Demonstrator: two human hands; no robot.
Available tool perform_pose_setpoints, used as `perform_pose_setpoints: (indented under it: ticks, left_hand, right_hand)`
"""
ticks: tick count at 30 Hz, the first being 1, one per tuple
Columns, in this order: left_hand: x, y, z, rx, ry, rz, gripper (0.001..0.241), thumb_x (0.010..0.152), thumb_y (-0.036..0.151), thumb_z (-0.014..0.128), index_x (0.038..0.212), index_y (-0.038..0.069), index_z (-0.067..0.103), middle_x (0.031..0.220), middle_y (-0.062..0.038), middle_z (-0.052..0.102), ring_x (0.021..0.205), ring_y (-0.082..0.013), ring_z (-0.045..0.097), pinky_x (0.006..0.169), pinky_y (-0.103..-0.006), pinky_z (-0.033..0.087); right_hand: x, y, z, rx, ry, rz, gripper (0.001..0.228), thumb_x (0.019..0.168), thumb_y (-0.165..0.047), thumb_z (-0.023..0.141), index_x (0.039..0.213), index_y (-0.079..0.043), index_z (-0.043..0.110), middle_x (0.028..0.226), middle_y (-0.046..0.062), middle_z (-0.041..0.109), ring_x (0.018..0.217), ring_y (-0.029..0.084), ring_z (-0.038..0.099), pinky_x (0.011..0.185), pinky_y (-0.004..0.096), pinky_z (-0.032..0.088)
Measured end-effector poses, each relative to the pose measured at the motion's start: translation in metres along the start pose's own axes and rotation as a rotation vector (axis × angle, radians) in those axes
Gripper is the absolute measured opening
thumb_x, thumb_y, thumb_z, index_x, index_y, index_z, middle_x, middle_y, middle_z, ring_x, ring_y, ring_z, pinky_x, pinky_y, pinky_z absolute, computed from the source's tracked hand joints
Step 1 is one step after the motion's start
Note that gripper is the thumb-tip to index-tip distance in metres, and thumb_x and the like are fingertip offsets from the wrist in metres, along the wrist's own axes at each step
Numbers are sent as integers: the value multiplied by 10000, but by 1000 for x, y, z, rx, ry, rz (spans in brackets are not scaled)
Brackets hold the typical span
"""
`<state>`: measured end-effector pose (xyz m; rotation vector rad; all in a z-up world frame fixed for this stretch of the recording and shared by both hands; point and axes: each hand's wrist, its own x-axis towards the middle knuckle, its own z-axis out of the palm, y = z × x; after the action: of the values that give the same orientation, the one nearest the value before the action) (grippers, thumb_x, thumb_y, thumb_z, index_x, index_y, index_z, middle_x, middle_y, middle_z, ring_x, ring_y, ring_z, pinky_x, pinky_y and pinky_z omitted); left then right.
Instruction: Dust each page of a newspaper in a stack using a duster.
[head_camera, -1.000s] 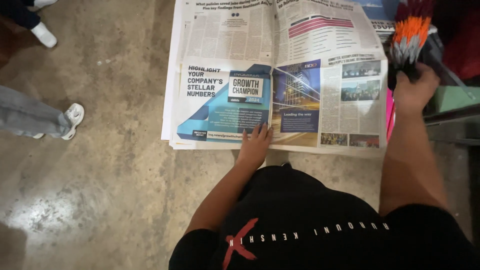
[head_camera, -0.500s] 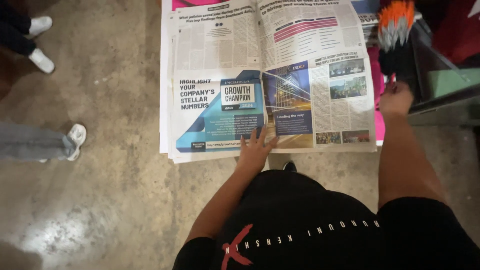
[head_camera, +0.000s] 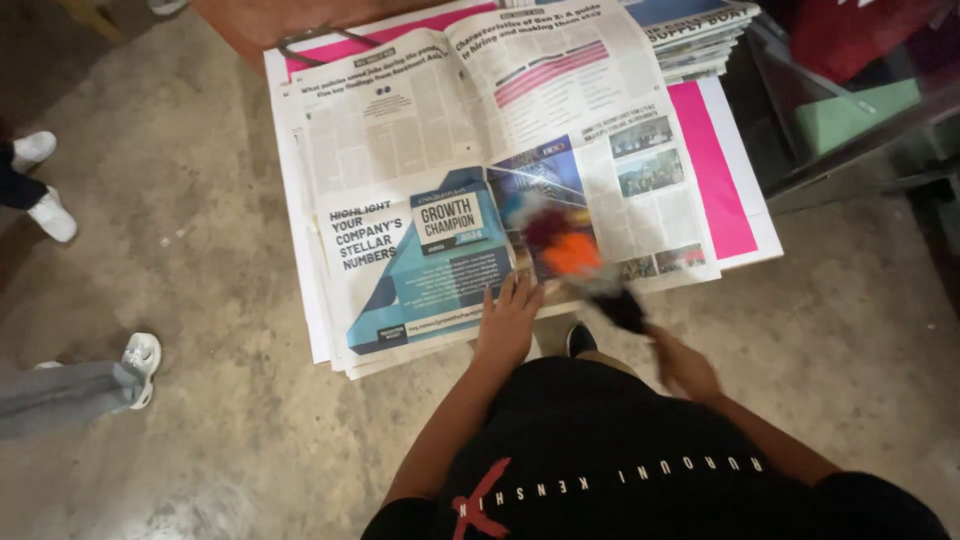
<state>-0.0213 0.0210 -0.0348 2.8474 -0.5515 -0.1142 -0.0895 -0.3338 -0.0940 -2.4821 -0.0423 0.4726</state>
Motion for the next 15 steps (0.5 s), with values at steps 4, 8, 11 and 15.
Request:
perform_pose_setpoints:
  ticks: [4,8,11,15]
  left_hand:
    - [-3,-3,3,-14,26,13,519,943,131,520,1461,162,519,1607,-104,403,1515,-340,309,1192,-640,261]
    - [2,-3,-4,-34,-6,29,593,893,84,545,1482,136,503,1595,-125,390,1508,-372,279,1169,-645,250]
    - [-1,2,-16,-89,-40,-4,595,893,72,578,1480,141,504,1593,-120,383,1510,-369,275,1165,-679,250]
    - [1,9,-42,-139,-128,-59,679,834,50,633,1489,159,486,1605,-111,344,1518,-352,257,1125,-714,271]
  right_hand:
    - [0,21,-19,-252,201,90,316,1117,-314,431,1371,-173,555,1109,260,720,938,480,683,779,588,534]
    - [9,-50,-54,-182,271,413,432,1089,-308,471,1503,-197,529,1067,282,711,935,489,672,824,591,524]
    - [32,-49,-35,-69,414,119,398,1065,-252,473,1438,-139,555,1197,276,681,1044,492,643,868,580,506]
    - [86,-130,-48,40,328,-255,468,978,-139,436,1430,-104,552,1266,283,641,1117,498,616,898,542,507]
